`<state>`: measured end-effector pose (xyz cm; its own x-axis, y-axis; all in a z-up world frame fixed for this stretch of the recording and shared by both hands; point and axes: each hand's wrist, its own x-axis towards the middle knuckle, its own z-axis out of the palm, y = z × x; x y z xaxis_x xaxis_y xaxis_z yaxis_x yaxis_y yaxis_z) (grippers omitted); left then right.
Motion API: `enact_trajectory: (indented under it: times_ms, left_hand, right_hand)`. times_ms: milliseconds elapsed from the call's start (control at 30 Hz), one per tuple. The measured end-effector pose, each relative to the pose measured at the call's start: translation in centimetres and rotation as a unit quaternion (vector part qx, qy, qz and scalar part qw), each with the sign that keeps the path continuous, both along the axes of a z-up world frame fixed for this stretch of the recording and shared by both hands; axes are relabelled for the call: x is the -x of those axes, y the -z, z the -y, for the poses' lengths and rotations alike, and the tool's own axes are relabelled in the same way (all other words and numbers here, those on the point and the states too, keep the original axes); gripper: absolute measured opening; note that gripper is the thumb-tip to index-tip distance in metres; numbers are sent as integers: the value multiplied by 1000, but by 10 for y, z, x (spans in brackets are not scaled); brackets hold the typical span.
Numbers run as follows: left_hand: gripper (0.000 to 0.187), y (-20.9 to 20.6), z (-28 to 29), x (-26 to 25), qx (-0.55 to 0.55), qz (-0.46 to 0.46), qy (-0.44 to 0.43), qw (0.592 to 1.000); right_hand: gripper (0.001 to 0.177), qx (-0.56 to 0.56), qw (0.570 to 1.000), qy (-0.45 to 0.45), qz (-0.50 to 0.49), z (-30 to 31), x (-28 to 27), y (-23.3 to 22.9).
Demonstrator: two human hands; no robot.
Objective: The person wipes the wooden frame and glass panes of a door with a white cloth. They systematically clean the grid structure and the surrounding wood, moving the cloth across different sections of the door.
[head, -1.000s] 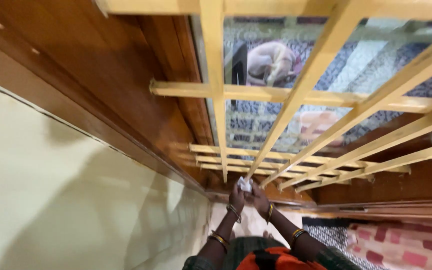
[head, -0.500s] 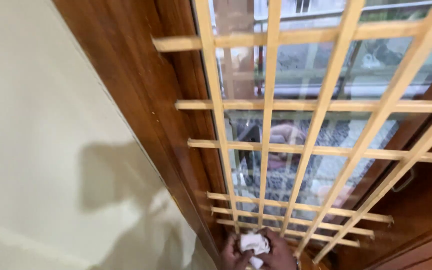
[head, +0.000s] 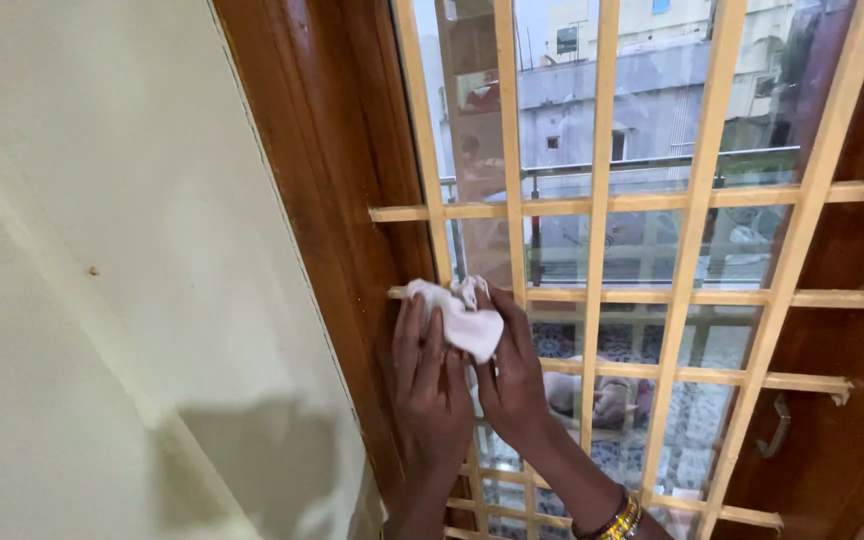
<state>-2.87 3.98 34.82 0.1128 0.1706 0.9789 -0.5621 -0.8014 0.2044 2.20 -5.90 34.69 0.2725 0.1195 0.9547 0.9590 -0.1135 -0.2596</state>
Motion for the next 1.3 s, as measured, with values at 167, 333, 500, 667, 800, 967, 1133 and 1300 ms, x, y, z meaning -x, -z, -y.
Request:
enact_trajectory:
  times_ms: [167,333,500,667,800,967,1133,1300]
  left_hand:
    - [44,-18,-7,-26,61,-33,67,995]
    - [44,-4,-17,-19,35,-43,47,997]
    - [43,31,-17,-6,123,-129,74,981]
    - [41,-14,-15,0,32,12,78,996]
    - [47,-81,-21,-30,-40,51,24,998]
    - [50,-72,-23,-38,-24,0,50,998]
    - [48,-55,-28,-31,-4,-1,54,999]
    - [51,-49,-32,-42,-7,-22,108,994]
  right_hand:
    - [42,-10,1000,25,-12,-24,-22,-5]
    - [45,23,998,38,33,-24,-23,15]
    - [43,67,996,48,15,-9,-6,31]
    - [54,34,989,56,-134,4,-2,-35]
    - [49,-3,987,111,113,-12,-19,-101]
    - [54,33,986,126,106,-15,-20,-97]
    - [44,66,987,126,71,-10,-12,-85]
    - [38,56,990,112,58,-15,-25,-79]
